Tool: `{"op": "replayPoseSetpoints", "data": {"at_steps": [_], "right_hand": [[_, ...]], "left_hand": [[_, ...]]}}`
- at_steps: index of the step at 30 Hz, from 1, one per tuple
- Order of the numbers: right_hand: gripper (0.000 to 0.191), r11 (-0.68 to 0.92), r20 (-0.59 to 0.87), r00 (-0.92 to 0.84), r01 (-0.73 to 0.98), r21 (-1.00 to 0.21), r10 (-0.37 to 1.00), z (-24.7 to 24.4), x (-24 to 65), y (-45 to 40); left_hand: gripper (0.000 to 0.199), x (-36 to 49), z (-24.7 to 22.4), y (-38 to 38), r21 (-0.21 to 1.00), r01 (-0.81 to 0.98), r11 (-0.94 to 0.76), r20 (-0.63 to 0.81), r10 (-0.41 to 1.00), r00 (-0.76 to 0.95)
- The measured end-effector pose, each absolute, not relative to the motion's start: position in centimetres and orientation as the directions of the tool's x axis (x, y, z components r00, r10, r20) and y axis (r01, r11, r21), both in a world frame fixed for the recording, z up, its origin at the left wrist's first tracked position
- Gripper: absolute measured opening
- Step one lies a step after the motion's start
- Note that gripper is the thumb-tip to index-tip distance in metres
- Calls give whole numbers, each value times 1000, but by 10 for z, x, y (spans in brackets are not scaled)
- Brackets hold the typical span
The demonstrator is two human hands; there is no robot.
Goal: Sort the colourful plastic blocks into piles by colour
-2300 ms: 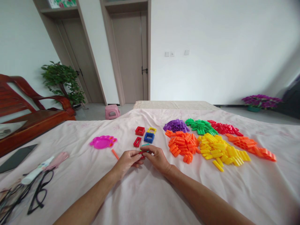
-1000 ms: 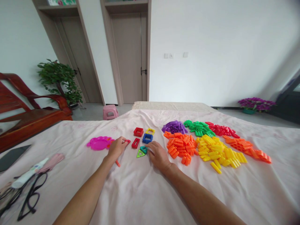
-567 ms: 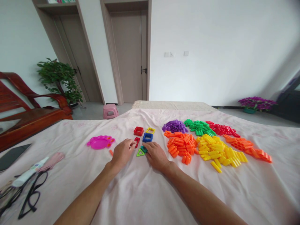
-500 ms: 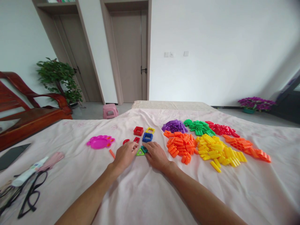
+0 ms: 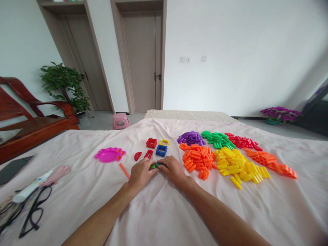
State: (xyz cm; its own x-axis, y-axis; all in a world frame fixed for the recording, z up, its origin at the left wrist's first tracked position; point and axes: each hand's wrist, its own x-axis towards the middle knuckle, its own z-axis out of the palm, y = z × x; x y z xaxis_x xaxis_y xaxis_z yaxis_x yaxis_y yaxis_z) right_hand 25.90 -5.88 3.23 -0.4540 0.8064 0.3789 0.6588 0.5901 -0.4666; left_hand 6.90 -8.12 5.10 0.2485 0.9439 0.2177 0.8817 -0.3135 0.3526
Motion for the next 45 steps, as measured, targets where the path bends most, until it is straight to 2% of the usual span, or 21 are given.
{"op": "replayPoseSetpoints", "data": {"at_steps": [5, 10, 16, 21, 25, 29, 38, 45], "right_hand": [[25, 573, 339, -461, 660, -487, 820, 34, 261, -58], [30, 552, 300, -464, 720, -420, 834, 40, 259, -62], [26, 523, 287, -442, 772, -361, 850, 42, 256, -67], [27, 462, 284, -373, 793, -397, 883, 39, 254, -67], [31, 421, 293, -311, 763, -490, 904, 34, 255, -62], [35, 404, 295, -284, 750, -524, 912, 30, 257, -60], [38, 378, 297, -264, 813, -444, 918, 33, 261, -58], [32, 348, 264, -262, 862, -369, 928, 43, 264, -63]], "left_hand": [[20, 70, 51, -81, 420, 856, -302, 241, 946, 215], [13, 70, 51, -81, 488, 834, -256, 242, 958, 152], [13, 72, 46, -81, 509, 790, -341, 324, 927, 192], [5, 72, 43, -82, 473, 782, -407, 325, 905, 275], [10, 70, 43, -83, 424, 799, -425, 320, 896, 307], [10, 66, 46, -83, 374, 818, -437, 326, 888, 326], [18, 61, 55, -81, 368, 829, -420, 250, 904, 347], [25, 56, 59, -81, 383, 832, -402, 205, 915, 347]]}}
